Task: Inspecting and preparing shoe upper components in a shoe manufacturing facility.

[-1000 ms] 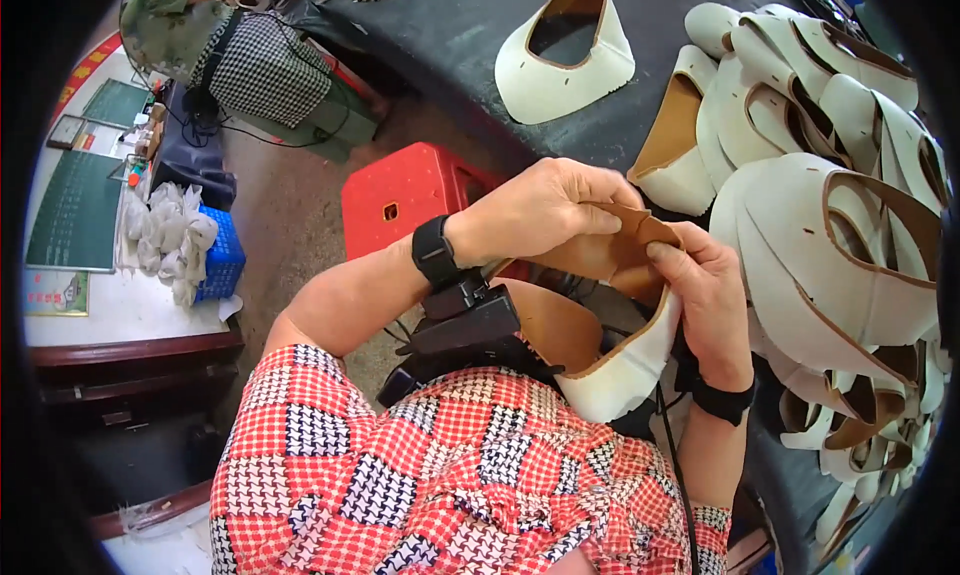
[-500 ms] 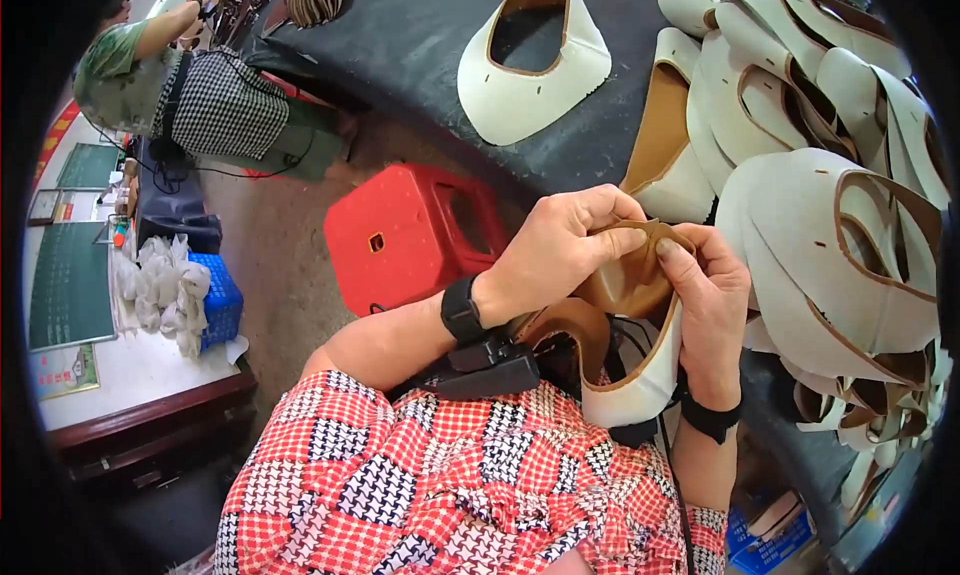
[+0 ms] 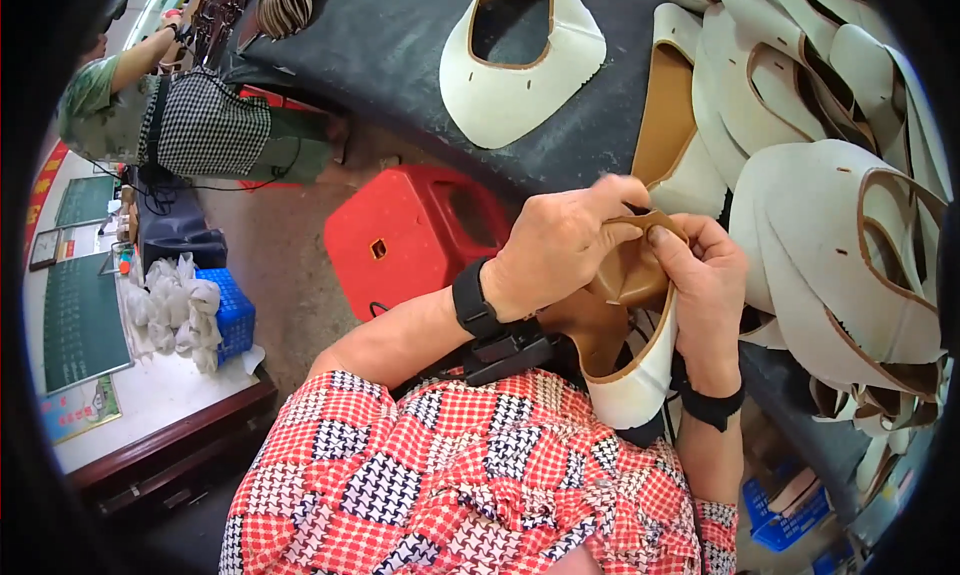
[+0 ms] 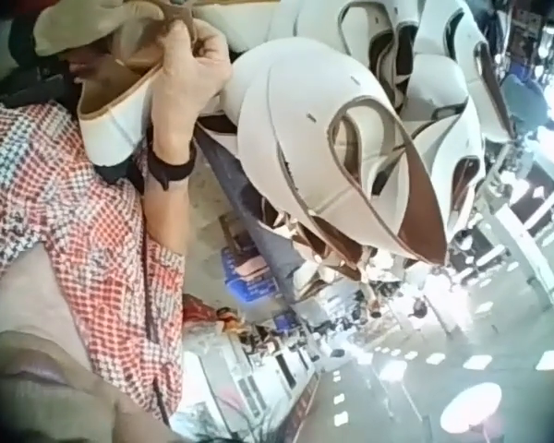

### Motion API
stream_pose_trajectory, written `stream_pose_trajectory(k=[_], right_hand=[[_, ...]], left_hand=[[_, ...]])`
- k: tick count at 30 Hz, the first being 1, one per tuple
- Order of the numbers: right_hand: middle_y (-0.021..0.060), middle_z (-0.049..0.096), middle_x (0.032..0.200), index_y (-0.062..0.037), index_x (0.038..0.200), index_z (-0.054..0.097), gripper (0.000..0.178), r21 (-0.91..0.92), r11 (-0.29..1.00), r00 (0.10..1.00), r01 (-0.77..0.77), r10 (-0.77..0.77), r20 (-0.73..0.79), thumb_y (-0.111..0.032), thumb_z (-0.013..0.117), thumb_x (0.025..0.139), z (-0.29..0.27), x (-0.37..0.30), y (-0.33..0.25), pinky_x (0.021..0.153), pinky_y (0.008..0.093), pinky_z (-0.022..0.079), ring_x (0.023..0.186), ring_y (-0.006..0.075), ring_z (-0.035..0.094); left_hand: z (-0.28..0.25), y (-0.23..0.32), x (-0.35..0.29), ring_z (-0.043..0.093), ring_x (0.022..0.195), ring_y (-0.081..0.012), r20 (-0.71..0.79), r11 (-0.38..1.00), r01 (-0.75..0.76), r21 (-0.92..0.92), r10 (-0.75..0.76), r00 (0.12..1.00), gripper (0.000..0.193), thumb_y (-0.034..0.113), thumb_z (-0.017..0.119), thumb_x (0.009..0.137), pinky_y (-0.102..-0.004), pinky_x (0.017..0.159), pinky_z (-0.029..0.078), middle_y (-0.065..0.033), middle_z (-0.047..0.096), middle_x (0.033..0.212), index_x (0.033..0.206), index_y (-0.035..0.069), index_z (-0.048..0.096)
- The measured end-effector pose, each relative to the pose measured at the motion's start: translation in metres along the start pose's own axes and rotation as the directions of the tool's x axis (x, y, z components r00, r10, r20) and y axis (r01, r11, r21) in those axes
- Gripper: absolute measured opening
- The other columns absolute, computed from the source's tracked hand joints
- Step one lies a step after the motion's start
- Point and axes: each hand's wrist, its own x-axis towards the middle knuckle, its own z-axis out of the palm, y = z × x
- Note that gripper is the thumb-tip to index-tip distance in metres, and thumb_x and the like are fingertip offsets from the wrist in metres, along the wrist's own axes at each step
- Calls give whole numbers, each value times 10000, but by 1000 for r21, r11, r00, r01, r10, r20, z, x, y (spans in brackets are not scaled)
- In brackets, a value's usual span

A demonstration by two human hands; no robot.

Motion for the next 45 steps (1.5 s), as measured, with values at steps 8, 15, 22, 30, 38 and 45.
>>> stream_pose_trajectory(k=[8,15,22,30,38,45], right_hand=[[4,613,788,35,916,619,115,-29,998,998,60,-59,29,-29,603,821,-9,-3,12,636,177,425,694,43,530],[26,635,795,45,925,630,129,-43,998,985,55,-47,164,-32,600,825,-19,-10,17,651,194,453,713,60,559],[27,637,816,45,931,631,133,-52,998,971,29,-16,238,-36,590,834,-28,-13,17,653,197,454,720,62,557],[32,636,803,50,923,627,131,-51,998,966,21,-7,259,-32,583,831,-31,-13,15,644,197,450,720,62,556],[7,619,759,50,902,619,103,-275,945,977,176,-134,167,-8,592,821,-28,-20,8,610,192,433,676,47,527],[-16,555,730,37,872,606,88,-101,949,950,297,-284,127,68,594,791,-25,-26,0,587,170,387,653,27,471]], left_hand=[[5,-4,-4,590,736,-237,46,996,-73,-56,76,996,105,8,602,788,-309,674,477,-95,632,815,888,14,635],[10,2,-8,598,772,-272,89,997,-57,46,52,995,81,52,596,799,-331,692,481,-119,614,804,856,-6,600],[13,10,-14,599,756,-280,139,997,-16,74,6,990,81,55,594,801,-336,680,483,-127,614,801,852,-8,595],[17,14,-15,603,751,-273,103,996,-7,92,-3,995,79,62,595,798,-332,673,482,-129,610,787,833,-9,596],[19,33,-15,611,701,-248,19,979,-23,201,20,1000,79,48,611,786,-311,631,488,-110,612,785,835,-11,594],[1,27,-3,613,662,-171,125,999,27,-33,-23,992,134,73,654,767,-272,604,490,-36,661,819,892,27,656]])
